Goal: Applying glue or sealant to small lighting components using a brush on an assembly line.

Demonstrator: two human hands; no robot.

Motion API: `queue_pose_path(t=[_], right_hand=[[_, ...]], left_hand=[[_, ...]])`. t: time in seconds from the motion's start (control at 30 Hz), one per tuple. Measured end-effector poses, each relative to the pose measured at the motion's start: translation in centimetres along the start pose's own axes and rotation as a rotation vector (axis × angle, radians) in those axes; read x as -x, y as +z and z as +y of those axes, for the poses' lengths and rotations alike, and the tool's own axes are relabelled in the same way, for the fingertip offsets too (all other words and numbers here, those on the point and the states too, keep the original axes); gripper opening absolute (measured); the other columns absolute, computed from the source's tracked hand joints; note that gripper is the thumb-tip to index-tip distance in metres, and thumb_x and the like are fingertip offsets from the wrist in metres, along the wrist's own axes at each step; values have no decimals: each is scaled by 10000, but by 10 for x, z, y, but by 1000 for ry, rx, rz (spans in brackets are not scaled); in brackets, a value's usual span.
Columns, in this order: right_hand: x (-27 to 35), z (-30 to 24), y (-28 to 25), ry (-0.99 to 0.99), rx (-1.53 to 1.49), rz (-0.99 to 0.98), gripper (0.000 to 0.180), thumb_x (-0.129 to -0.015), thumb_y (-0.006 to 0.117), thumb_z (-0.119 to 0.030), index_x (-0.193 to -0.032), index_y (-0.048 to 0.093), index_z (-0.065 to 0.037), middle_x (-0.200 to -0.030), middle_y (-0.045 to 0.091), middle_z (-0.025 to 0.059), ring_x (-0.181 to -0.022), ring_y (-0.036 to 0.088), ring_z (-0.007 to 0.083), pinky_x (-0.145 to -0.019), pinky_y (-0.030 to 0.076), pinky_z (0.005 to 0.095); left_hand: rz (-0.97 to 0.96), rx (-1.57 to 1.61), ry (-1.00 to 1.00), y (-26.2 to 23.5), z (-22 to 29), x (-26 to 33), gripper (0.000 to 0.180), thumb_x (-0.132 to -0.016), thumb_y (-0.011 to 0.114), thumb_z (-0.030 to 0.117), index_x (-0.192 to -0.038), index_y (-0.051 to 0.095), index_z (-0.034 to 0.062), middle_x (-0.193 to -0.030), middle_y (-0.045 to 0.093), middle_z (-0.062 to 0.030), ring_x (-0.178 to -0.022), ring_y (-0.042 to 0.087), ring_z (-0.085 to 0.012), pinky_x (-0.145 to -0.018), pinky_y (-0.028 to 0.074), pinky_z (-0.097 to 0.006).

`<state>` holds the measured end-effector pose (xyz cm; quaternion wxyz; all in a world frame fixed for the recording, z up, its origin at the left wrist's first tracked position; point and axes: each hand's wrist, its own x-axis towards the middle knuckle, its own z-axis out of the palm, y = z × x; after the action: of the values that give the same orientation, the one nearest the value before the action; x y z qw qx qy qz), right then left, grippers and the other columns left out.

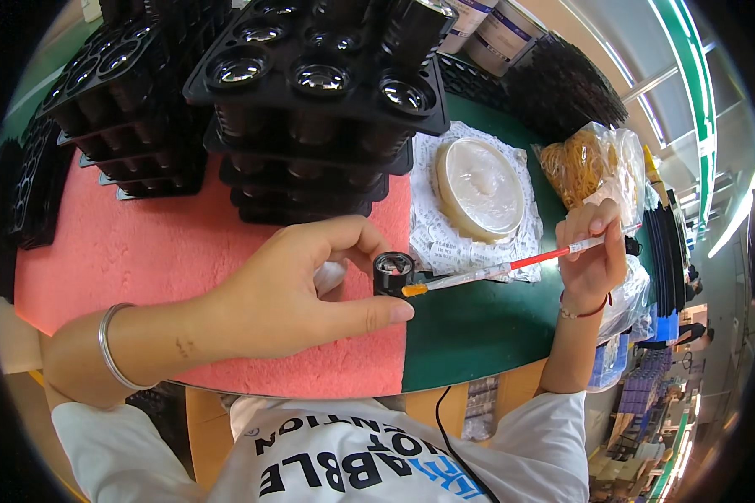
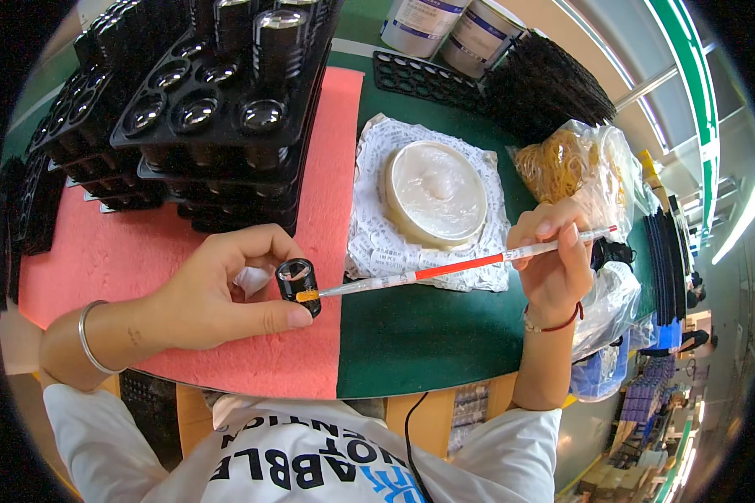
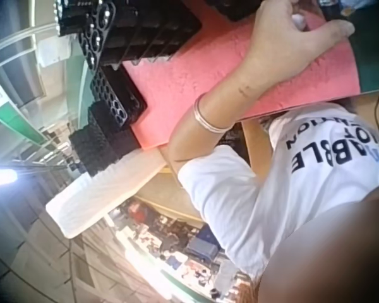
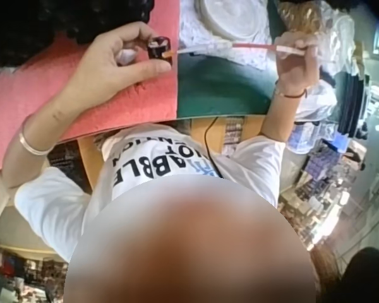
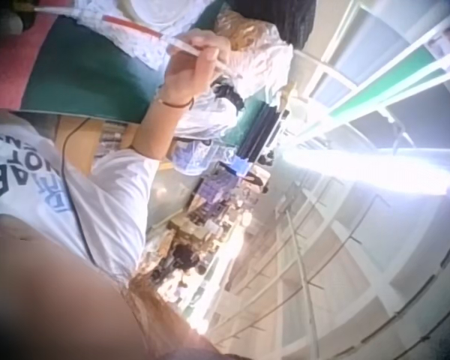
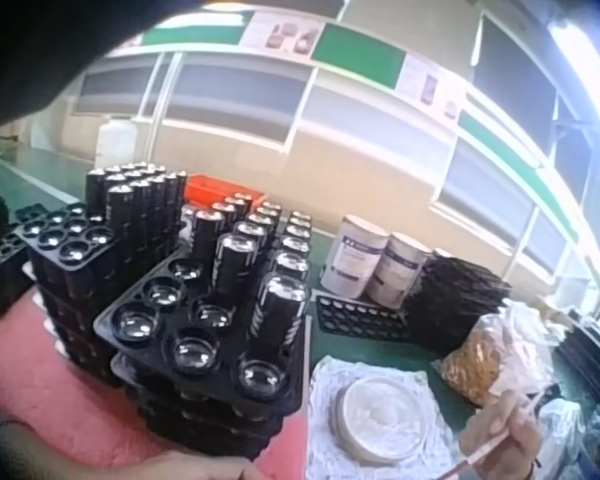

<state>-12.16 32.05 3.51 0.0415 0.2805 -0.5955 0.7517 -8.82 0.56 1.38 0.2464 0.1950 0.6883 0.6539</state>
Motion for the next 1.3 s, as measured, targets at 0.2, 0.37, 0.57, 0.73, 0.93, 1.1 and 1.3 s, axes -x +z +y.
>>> queue_pose_path(t=[0.2, 0.37, 0.57, 0.73, 0.93, 1.1, 1.3], right_hand=[[1, 0, 0, 9, 41, -6, 243, -882, 462, -249, -774, 467, -32, -610, 504, 89, -514, 488, 144, -479, 379, 250], [0, 1, 3, -16, 123, -50, 269, -882, 462, -250, -768, 492, -8, -610, 522, 103, -507, 508, 153, -474, 390, 246], [1, -2, 3, -21, 144, -57, 274, -877, 472, -252, -767, 505, -4, -584, 539, 104, -490, 511, 152, -468, 393, 241], [-1, -1, 3, -20, 136, -61, 280, -879, 472, -261, -761, 506, -9, -571, 549, 108, -483, 515, 146, -464, 388, 235], [0, -2, 3, -3, 153, -88, 258, -894, 444, -268, -771, 474, -43, -565, 518, 68, -474, 468, 119, -468, 344, 236], [2, 0, 1, -25, 134, -44, 293, -900, 430, -276, -747, 490, -33, -555, 538, 103, -450, 477, 134, -444, 365, 243], [2, 2, 2, -52, 63, -8, 300, -933, 379, -253, -760, 486, -32, -547, 514, 97, -440, 445, 132, -431, 356, 239]], left_hand=[[-14, 3, -9, 0, -3, -3, 259, -747, 694, 166, -902, 535, 31, -847, 546, 19, -551, 353, 6, -462, 291, -169], [22, 20, 31, 2, -6, 0, 272, -743, 697, 165, -908, 530, 27, -846, 554, 16, -534, 345, 6, -451, 284, -172], [13, 84, -31, 3, -5, -2, 277, -737, 700, 159, -910, 530, 26, -835, 561, 18, -519, 331, 13, -440, 271, -175], [24, 22, -26, 2, -1, 1, 274, -737, 699, 156, -911, 531, 28, -838, 567, 15, -512, 328, 15, -437, 267, -173], [10, 27, -16, 1, -3, -1, 271, -739, 697, 160, -910, 533, 31, -844, 569, 14, -512, 331, 12, -438, 269, -174], [9, 5, 3, 0, -1, -1, 270, -741, 697, 167, -909, 535, 31, -855, 568, 13, -518, 337, 8, -443, 277, -177], [20, 3, 0, 1, -1, 0, 274, -744, 695, 170, -912, 533, 27, -858, 564, 11, -526, 338, 4, -452, 286, -180]])
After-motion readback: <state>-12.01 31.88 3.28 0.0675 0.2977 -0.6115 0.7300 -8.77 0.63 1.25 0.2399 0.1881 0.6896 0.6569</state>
